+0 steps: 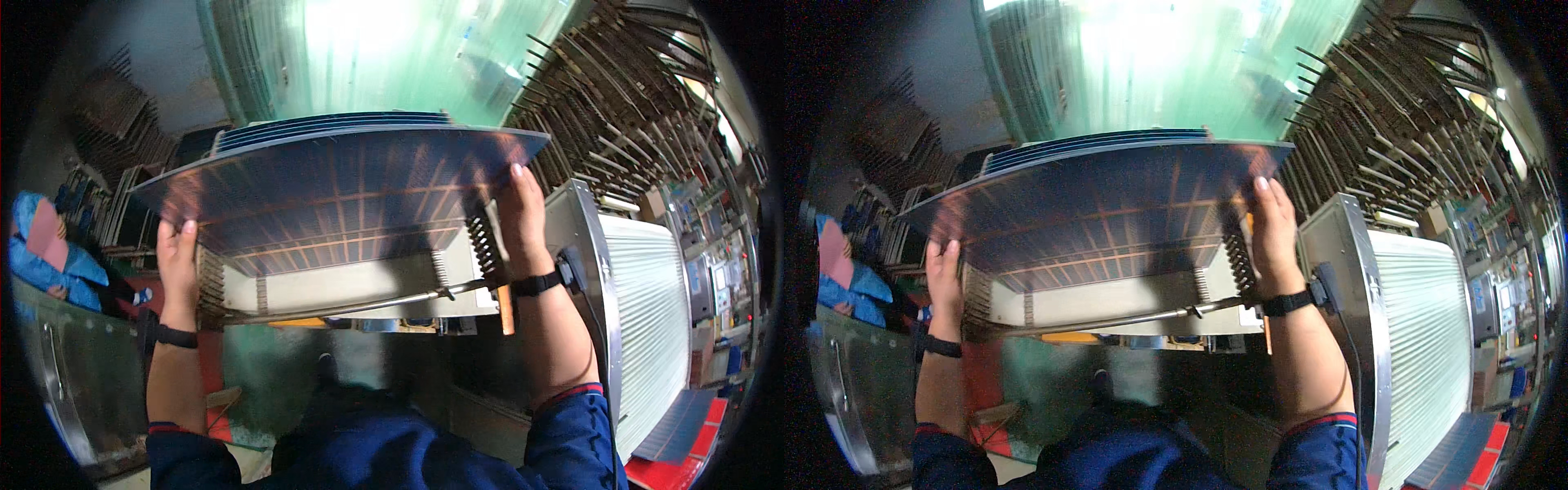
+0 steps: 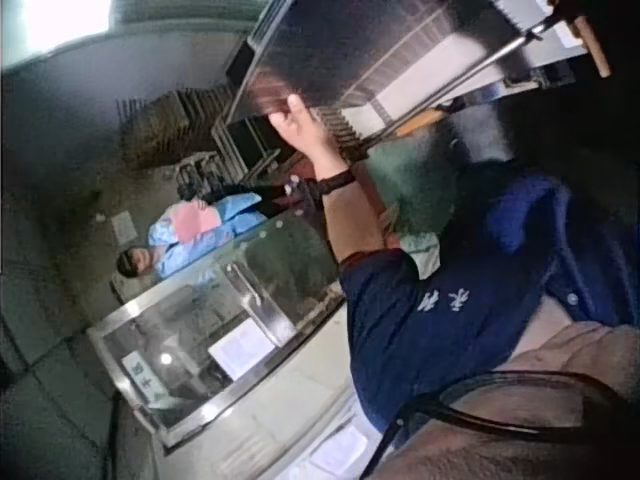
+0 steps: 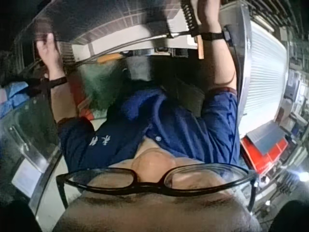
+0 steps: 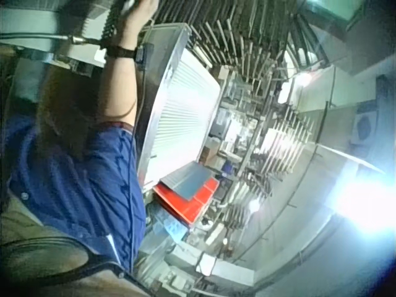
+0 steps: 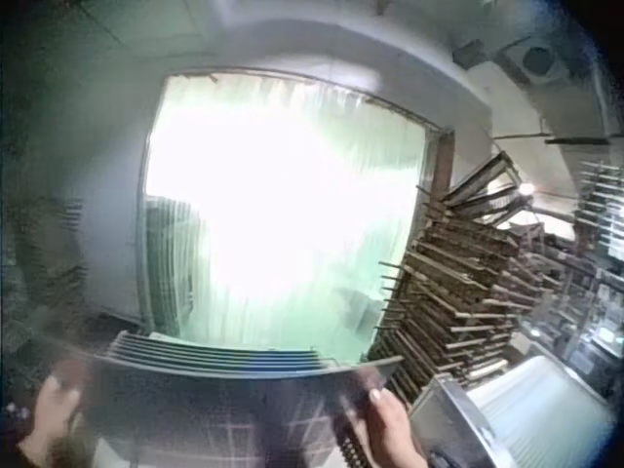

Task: Organizing and stacking printed circuit boards from a processing machine and reviewing production forms.

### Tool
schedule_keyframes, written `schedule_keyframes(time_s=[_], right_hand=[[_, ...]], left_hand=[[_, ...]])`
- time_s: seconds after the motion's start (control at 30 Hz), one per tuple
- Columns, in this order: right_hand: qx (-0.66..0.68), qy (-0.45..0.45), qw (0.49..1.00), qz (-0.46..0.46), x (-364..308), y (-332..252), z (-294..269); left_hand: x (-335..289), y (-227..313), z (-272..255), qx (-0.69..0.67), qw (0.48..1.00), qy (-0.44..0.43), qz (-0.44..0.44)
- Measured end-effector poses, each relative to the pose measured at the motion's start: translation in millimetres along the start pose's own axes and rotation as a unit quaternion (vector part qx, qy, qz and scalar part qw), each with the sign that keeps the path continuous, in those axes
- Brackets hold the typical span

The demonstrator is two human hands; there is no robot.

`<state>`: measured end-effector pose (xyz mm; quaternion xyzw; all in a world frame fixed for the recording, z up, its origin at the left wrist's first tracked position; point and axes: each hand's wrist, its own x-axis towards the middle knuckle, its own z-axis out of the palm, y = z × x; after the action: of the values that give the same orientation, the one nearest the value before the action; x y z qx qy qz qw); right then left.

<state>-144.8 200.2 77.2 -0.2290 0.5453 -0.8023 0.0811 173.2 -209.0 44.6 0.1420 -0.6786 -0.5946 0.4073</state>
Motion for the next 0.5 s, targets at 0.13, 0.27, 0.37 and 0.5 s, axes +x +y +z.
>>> schedule_keyframes(time_s=[0.13,0.27,0.37,0.5], right_hand=[[-0.054,-0.003,0.998,-0.021,-9.2,-17.9,-13.0],[-0.112,0.021,0.993,-0.029,-16.8,-39.0,-9.5],[-0.162,0.078,0.98,-0.082,-39.8,-59.1,-15.9],[-0.287,0.203,0.926,-0.138,-121.3,-99.4,-75.2]], left_hand=[[-4.4,-3.8,-3.7,0.058,0.998,-0.015,0.009],[0.0,-3.8,-0.7,-0.006,1.0,0.005,-0.004],[4.4,-12.8,-8.1,0.069,0.996,0.007,0.059],[-24.3,14.3,45.9,0.281,0.93,-0.047,0.234]])
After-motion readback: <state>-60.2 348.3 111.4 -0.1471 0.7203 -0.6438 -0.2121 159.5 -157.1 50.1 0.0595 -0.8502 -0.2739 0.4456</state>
